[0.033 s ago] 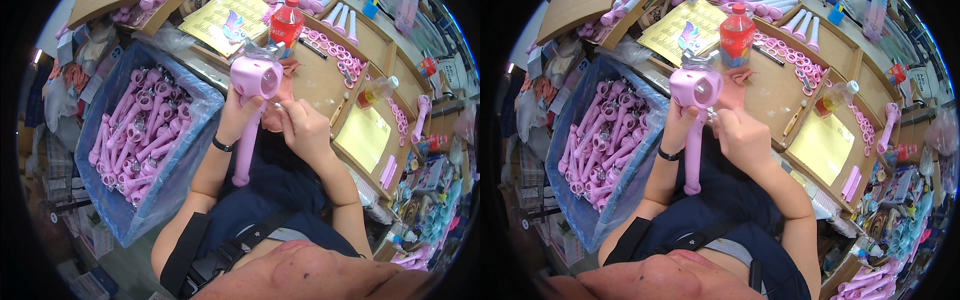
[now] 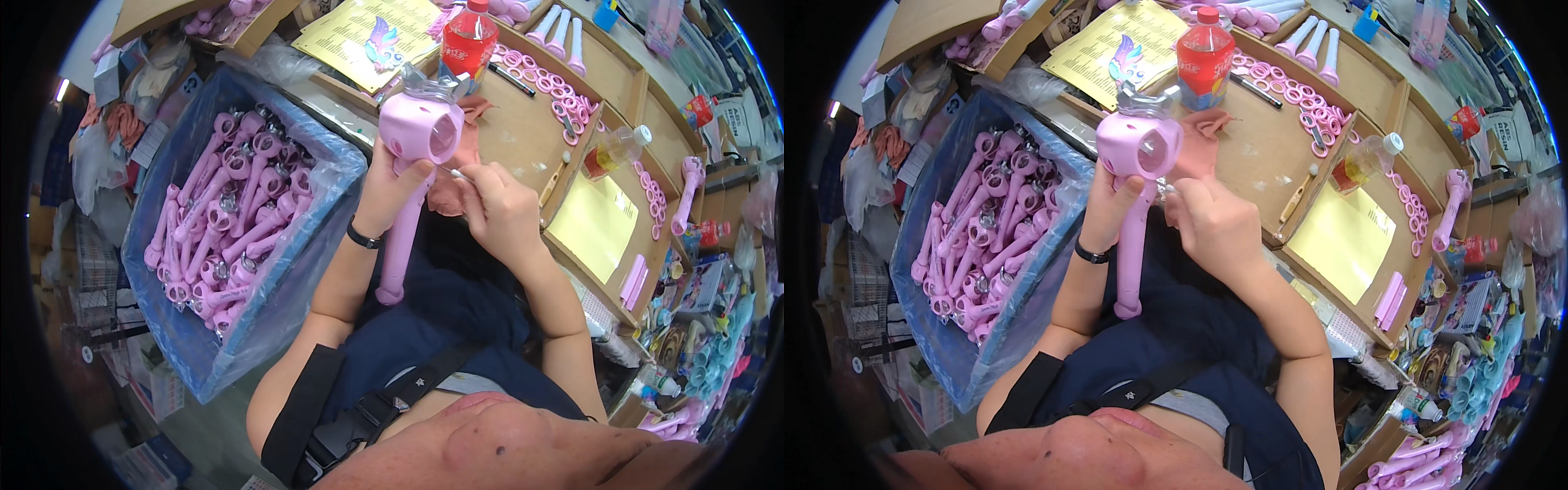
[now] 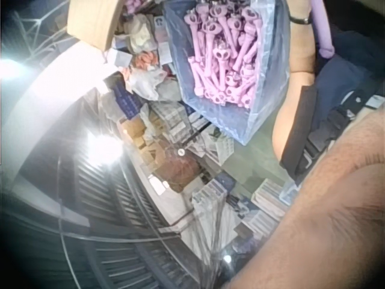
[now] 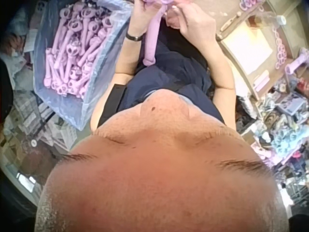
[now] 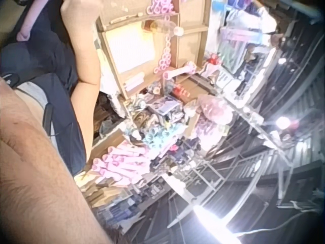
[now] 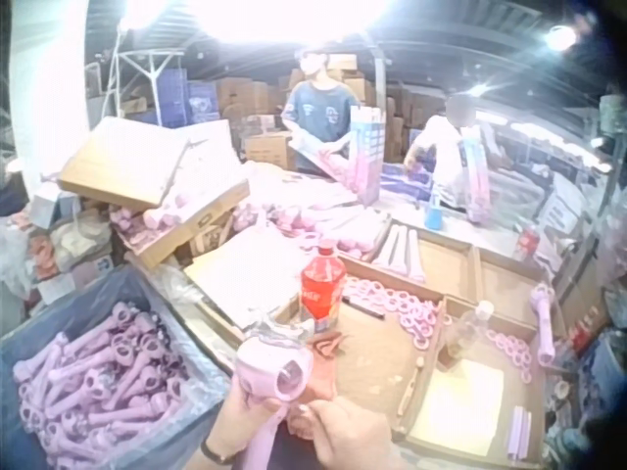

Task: The person assembles pink batons by inserting a small metal piece into the head, wiping the surface with a cloth, and attaching a decorative sticker to the handle. The person repeats these steps on multiple batons, placing finished units on the table.

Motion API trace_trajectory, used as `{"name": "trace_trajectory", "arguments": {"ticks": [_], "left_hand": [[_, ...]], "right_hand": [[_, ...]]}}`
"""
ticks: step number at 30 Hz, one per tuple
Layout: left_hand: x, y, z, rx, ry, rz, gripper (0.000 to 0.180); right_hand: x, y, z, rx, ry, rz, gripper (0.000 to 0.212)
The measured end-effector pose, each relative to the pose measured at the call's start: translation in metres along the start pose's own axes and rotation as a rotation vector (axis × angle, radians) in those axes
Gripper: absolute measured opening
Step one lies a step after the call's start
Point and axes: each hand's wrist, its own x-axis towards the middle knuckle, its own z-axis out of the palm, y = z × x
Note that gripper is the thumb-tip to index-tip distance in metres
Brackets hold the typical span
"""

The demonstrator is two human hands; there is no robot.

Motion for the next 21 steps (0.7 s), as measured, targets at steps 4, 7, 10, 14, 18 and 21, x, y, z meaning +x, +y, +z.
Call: {"name": "trace_trajectory", "arguments": {"ticks": [4,7,10,14,18,21], "left_hand": [[-0.003,0.004,0.001,0.205,-0.029,0.007,0.088],[-0.005,0.006,0.004,0.488,-0.002,0.185,0.098],[-0.010,0.011,0.004,0.717,-0.002,0.145,0.104],[-0.014,0.015,0.004,0.727,-0.127,0.158,0.107],[-0.019,0.015,0.005,0.784,-0.179,0.137,0.110],[-0.021,0.013,0.006,0.788,-0.135,0.136,0.111]], "right_hand": [[-0.008,0.023,0.000,0.684,-0.275,0.424,0.015],[-0.016,0.033,0.010,0.996,-0.387,0.593,0.026],[-0.023,0.035,0.018,0.911,-0.443,0.589,0.029],[-0.026,0.044,0.010,1.297,-0.724,1.003,0.037],[-0.033,0.049,0.006,1.416,-0.772,1.189,0.040],[-0.043,0.042,0.017,1.104,-0.532,0.904,0.031]]}}
